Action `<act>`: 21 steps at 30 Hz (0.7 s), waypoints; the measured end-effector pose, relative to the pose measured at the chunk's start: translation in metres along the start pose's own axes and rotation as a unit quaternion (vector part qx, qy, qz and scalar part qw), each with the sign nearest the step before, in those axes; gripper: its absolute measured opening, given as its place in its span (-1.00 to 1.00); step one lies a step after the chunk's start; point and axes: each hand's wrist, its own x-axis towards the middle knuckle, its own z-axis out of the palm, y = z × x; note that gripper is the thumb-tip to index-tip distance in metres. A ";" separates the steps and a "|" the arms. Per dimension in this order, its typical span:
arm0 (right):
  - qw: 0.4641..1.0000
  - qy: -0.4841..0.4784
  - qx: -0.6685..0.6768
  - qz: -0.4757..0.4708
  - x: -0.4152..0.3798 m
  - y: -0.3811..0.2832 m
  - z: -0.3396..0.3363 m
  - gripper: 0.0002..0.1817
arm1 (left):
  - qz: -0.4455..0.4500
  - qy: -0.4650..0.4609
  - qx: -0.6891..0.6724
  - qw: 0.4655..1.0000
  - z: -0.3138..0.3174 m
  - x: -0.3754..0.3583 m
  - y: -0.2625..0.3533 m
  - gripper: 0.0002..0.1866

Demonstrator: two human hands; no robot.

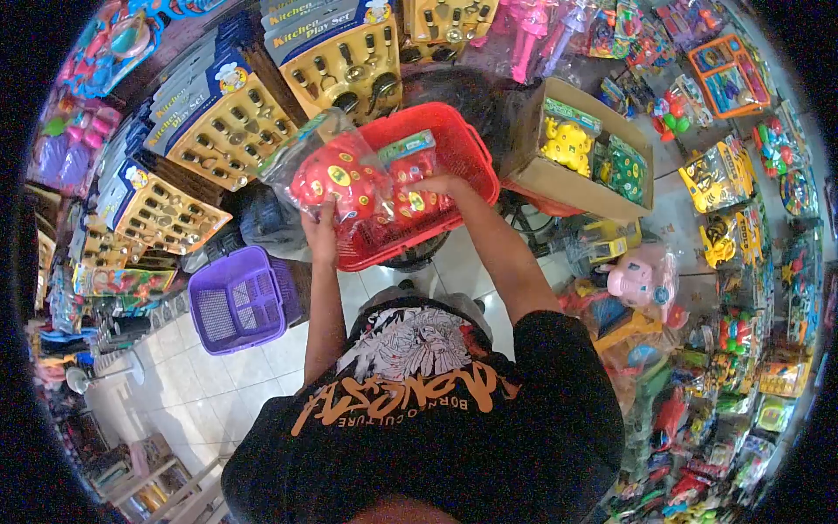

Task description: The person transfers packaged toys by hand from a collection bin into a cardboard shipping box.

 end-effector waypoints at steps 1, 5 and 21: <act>0.998 0.036 0.046 -0.019 -0.012 -0.014 0.000 -0.20 | 0.008 0.024 -0.006 1.000 0.002 -0.002 0.005 -0.61; 0.951 0.263 0.052 -0.154 -0.058 -0.047 -0.002 -0.30 | 0.063 0.062 -0.034 0.995 0.000 0.003 0.004 -0.55; 0.767 0.375 0.440 -0.278 -0.218 0.022 0.007 -0.33 | -0.099 -0.068 -0.108 0.987 0.089 -0.014 -0.005 -0.72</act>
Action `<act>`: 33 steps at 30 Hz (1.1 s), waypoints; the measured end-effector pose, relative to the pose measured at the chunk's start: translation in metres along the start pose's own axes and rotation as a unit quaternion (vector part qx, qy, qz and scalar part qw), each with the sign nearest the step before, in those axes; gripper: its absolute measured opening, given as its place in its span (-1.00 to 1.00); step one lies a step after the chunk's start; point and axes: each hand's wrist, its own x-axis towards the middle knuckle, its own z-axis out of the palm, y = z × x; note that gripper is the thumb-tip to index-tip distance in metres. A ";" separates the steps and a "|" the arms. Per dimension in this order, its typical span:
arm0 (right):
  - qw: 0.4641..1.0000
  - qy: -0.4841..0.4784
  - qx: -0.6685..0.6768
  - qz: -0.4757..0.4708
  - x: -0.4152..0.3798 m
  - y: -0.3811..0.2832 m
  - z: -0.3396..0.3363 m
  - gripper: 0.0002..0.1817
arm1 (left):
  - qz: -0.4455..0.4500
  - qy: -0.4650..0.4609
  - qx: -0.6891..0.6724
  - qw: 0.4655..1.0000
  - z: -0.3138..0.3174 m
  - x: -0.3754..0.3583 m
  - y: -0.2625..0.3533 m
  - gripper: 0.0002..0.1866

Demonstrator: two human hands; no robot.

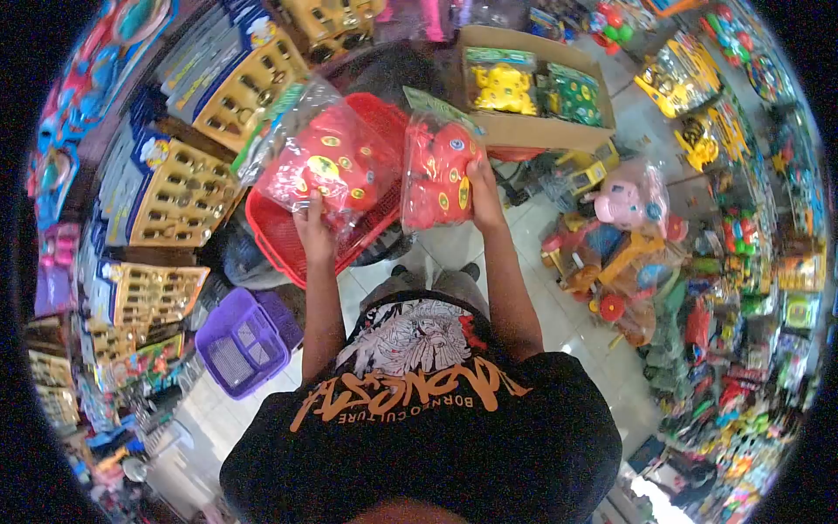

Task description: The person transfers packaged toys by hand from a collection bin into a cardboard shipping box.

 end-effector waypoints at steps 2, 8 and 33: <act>1.000 0.010 0.026 -0.007 -0.014 0.005 -0.019 -0.34 | -0.049 -0.054 0.027 0.997 0.015 -0.004 -0.011 -0.63; 0.996 0.049 0.041 -0.065 -0.047 -0.004 -0.072 -0.27 | -0.063 -0.197 0.035 0.978 0.077 -0.027 -0.061 -0.45; 0.990 0.116 -0.059 0.044 -0.088 -0.084 -0.223 -0.11 | -0.202 -0.426 0.229 0.852 0.214 -0.092 -0.152 -0.70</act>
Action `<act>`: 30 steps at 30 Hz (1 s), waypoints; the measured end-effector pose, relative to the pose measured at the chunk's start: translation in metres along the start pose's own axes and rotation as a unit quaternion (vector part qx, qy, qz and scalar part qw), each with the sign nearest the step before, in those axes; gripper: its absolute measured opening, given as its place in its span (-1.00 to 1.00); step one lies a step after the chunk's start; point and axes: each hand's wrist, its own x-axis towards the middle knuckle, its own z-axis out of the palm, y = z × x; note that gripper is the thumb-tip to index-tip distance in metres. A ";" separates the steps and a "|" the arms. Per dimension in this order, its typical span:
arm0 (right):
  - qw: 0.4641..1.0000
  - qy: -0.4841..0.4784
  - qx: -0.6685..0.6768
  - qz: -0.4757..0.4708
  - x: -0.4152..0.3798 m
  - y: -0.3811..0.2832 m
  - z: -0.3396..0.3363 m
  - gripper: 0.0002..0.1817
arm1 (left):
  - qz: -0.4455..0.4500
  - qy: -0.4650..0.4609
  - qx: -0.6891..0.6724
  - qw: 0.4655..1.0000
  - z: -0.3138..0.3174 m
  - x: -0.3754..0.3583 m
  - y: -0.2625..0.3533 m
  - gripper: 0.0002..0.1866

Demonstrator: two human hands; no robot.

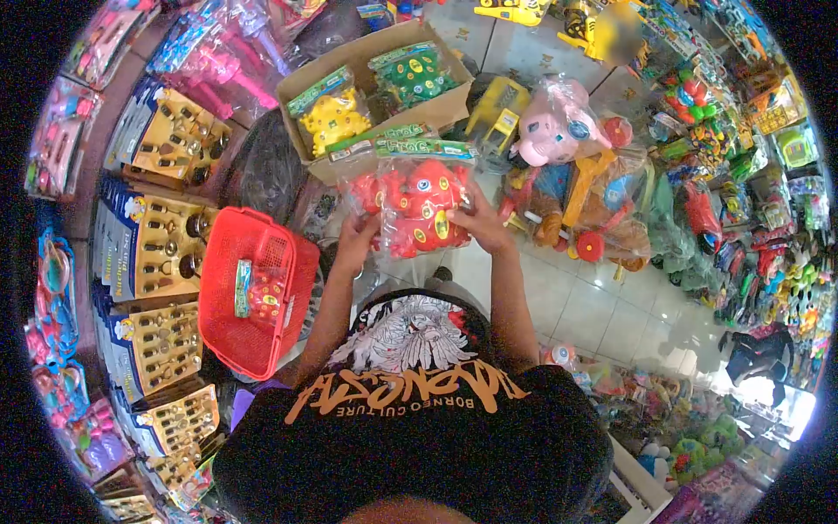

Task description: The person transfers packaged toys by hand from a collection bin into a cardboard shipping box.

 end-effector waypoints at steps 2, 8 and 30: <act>1.000 -0.002 0.010 -0.007 0.005 0.000 -0.010 -0.11 | -0.007 -0.004 0.005 1.000 0.007 0.006 0.000 -0.71; 0.997 -0.008 0.075 -0.028 0.022 0.015 -0.027 -0.13 | -0.062 0.013 -0.035 0.997 0.009 0.019 0.005 -0.72; 0.996 0.065 -0.007 -0.063 0.202 -0.088 -0.008 -0.29 | 0.026 -0.024 -0.053 0.998 -0.036 0.199 0.083 -0.63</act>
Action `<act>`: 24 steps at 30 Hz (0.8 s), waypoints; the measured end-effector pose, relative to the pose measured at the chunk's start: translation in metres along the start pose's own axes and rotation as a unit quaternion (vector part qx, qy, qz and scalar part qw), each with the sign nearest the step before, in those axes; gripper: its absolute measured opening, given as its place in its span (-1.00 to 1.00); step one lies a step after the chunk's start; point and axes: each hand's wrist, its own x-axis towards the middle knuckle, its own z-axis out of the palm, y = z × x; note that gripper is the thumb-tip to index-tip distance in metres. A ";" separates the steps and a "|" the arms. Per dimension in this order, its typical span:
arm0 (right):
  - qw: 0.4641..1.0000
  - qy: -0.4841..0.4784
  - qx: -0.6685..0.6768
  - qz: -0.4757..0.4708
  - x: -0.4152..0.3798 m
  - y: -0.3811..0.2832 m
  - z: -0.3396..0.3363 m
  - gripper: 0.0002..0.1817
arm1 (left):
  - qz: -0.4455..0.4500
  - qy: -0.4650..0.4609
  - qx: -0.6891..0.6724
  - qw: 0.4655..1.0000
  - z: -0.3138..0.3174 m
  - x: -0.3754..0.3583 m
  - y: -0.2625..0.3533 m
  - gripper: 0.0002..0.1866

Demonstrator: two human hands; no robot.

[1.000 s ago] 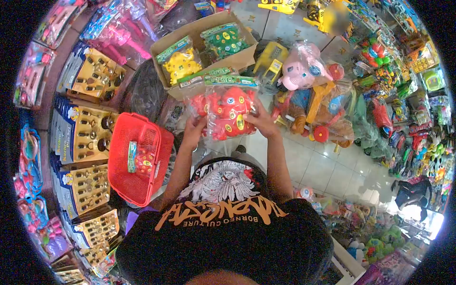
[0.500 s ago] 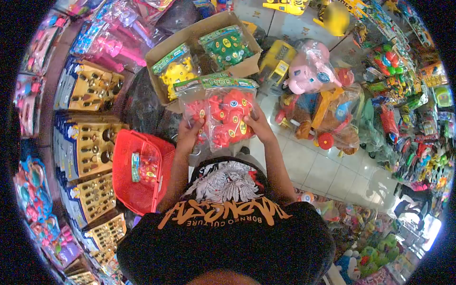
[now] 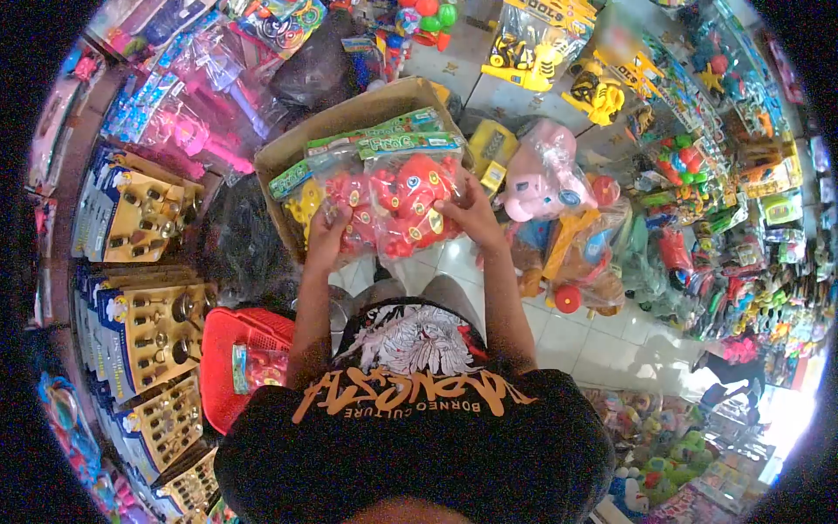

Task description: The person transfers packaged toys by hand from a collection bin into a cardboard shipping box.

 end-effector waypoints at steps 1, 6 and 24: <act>1.000 -0.014 -0.009 0.020 0.004 -0.002 0.003 -0.32 | 0.004 0.008 -0.011 1.000 0.000 0.001 0.007 -0.62; 0.993 -0.040 0.012 0.114 0.038 0.018 -0.011 -0.44 | 0.013 0.070 -0.051 0.996 -0.011 0.015 -0.009 -0.34; 0.977 -0.171 -0.125 -0.023 0.251 -0.059 -0.030 -0.51 | 0.162 0.273 0.053 0.947 -0.074 0.116 0.056 -0.67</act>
